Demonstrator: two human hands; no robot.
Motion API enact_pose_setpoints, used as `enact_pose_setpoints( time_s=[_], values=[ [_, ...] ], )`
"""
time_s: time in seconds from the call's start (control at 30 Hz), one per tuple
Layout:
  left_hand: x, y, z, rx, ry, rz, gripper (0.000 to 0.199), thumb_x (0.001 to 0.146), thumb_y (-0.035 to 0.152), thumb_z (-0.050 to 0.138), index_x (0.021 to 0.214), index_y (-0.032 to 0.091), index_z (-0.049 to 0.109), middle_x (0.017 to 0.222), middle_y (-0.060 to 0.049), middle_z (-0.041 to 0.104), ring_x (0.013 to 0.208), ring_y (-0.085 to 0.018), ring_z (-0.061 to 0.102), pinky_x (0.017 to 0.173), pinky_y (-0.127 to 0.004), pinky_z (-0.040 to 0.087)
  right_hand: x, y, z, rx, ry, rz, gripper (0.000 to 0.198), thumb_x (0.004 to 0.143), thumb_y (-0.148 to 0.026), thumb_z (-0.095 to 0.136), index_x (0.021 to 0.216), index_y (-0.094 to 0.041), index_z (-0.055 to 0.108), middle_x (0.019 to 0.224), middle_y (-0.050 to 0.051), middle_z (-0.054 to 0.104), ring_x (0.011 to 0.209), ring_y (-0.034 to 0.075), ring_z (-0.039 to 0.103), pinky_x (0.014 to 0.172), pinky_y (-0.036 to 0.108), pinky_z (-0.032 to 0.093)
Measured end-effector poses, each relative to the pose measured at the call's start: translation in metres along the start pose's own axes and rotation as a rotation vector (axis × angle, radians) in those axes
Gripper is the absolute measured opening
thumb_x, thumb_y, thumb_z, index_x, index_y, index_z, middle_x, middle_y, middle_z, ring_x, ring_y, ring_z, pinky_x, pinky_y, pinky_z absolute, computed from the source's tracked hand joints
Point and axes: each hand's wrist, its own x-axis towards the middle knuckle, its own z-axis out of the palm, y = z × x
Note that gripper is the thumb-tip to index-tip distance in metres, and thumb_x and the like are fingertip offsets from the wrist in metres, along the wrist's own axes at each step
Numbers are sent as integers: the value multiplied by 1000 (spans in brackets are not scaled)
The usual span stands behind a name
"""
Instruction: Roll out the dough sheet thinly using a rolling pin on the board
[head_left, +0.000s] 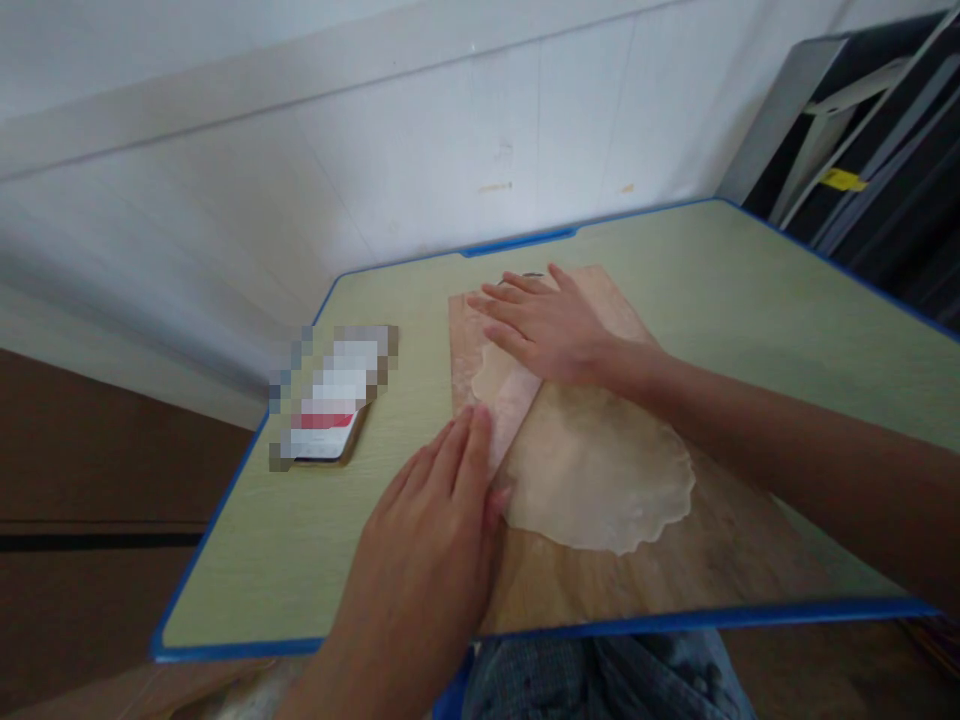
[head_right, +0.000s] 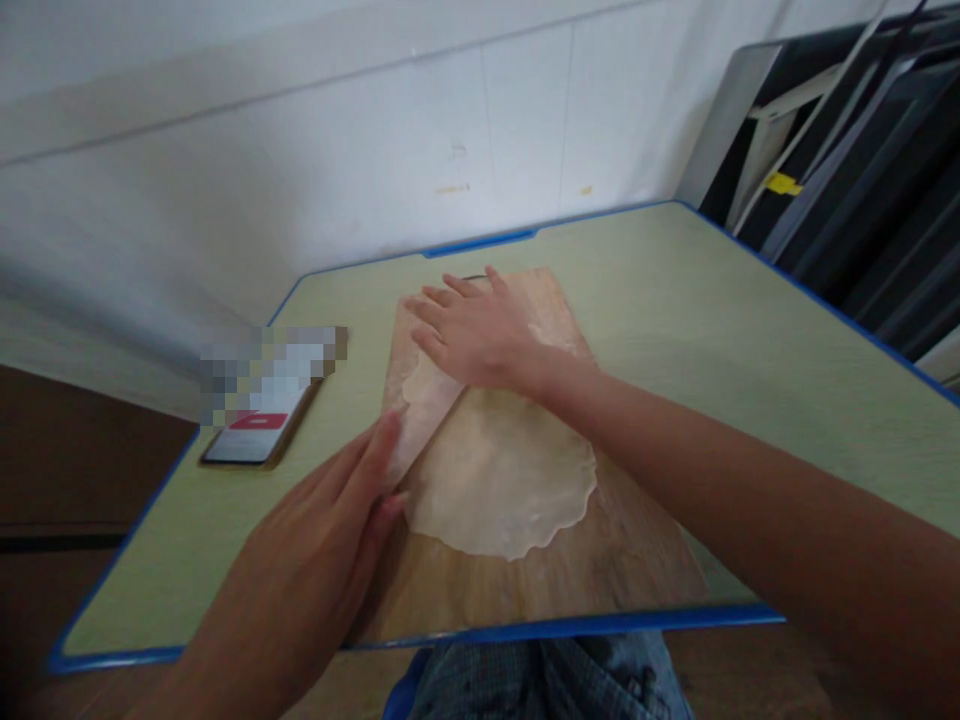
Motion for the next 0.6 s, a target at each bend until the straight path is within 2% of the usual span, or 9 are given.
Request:
enact_pose_setpoints(
  time_s=[0.17, 0.27, 0.33, 0.47, 0.53, 0.6],
  values=[
    [3, -26, -6, -166, -120, -120, 41, 100, 31, 26, 131, 12, 44, 130, -15, 61, 115, -23, 62, 94, -40, 55, 59, -20, 9, 115, -25, -16, 57, 98, -49, 30, 146, -18, 37, 149, 10, 43, 140, 30, 31, 111, 63, 17],
    [7, -28, -8, -219, -159, -143, 40, 100, 30, 25, 131, 14, 44, 129, -14, 61, 115, -23, 62, 94, -39, 55, 85, -27, 16, 161, -21, -15, 60, 97, -52, 30, 145, -16, 37, 149, 12, 42, 137, 30, 36, 110, 62, 20],
    [10, -25, -8, -210, -168, -157, 41, 99, 28, 25, 133, 11, 41, 131, -17, 59, 117, -24, 61, 95, -40, 54, 95, -29, 18, 152, -1, -16, 59, 98, -51, 28, 144, -16, 39, 148, 13, 43, 135, 29, 39, 110, 59, 24],
    [16, -10, -6, -139, -167, -125, 48, 94, 20, 32, 139, 1, 32, 137, -25, 51, 123, -29, 56, 97, -44, 52, 86, -19, 17, 119, -34, -19, 54, 99, -46, 26, 136, -15, 50, 143, 13, 50, 133, 30, 43, 109, 57, 27],
    [16, 3, -4, -61, -136, -86, 52, 93, 17, 34, 142, -1, 29, 142, -28, 44, 128, -32, 50, 97, -47, 52, 69, -6, 15, 100, -76, -38, 49, 99, -40, 27, 129, -15, 57, 140, 12, 54, 133, 32, 42, 109, 61, 24],
    [15, 19, -2, 29, -87, -42, 52, 93, 19, 37, 141, -1, 34, 146, -27, 39, 133, -35, 43, 98, -48, 51, 45, 11, 12, 76, -78, -73, 46, 99, -32, 27, 127, -14, 59, 139, 11, 55, 136, 31, 37, 110, 60, 23]
  ],
)
